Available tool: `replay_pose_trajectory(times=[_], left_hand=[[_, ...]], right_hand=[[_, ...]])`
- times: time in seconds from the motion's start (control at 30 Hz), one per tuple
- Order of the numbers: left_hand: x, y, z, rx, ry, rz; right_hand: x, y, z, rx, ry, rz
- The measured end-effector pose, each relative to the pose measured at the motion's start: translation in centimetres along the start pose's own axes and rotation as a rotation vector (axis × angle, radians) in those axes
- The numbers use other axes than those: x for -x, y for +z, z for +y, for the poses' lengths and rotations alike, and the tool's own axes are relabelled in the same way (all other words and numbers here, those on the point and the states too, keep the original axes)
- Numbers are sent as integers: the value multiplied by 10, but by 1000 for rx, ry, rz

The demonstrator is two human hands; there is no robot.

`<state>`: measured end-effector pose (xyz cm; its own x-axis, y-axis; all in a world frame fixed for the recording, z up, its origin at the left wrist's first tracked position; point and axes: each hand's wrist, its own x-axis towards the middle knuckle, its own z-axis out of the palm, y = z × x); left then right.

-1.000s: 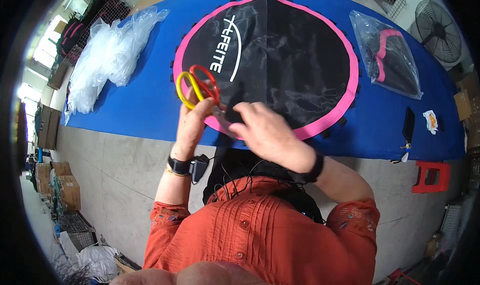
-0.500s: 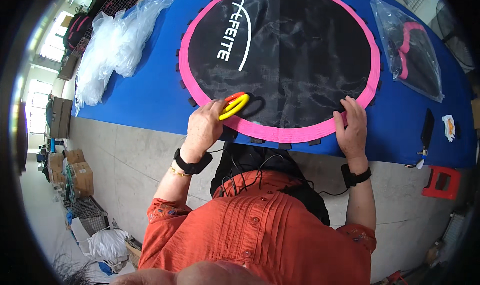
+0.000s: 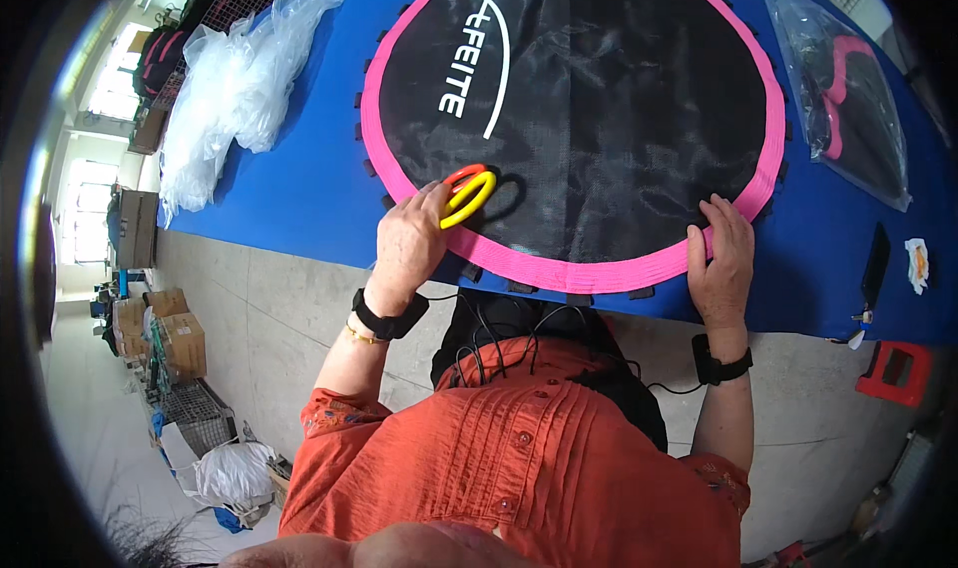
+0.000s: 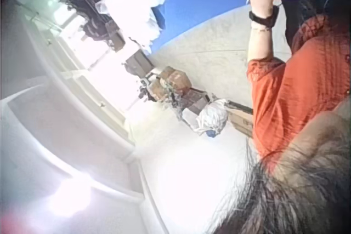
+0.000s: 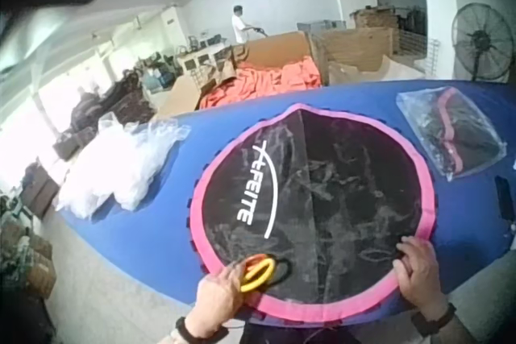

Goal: The worker is attaching a pink border trim to a black circular mesh disk using a hand tool to press and secure the edges.

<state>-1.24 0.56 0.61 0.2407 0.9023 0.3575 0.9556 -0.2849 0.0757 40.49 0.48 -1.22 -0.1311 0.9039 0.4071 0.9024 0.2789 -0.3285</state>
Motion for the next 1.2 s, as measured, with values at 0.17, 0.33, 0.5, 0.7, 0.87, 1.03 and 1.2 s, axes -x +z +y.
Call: replay_pose_trajectory(times=[0.17,0.33,0.5,0.7,0.87,1.03,1.2], left_hand=[[-15,4,-16,-3,-69,12],[-8,-1,-3,54,-24,-75],[-14,-2,-1,61,-122,-111],[-12,-4,-9,64,-139,-132],[-4,-1,-22,-30,-182,-60],[-20,9,-59,-66,-265,-66],[-13,7,-54,-46,-239,-61]], right_hand=[[0,-1,-2,6,8,3],[0,0,-1,3,-5,13],[2,-2,0,16,3,17],[2,1,1,4,9,17],[2,0,-1,10,1,19],[1,1,1,7,-14,25],[2,3,1,7,-24,44]])
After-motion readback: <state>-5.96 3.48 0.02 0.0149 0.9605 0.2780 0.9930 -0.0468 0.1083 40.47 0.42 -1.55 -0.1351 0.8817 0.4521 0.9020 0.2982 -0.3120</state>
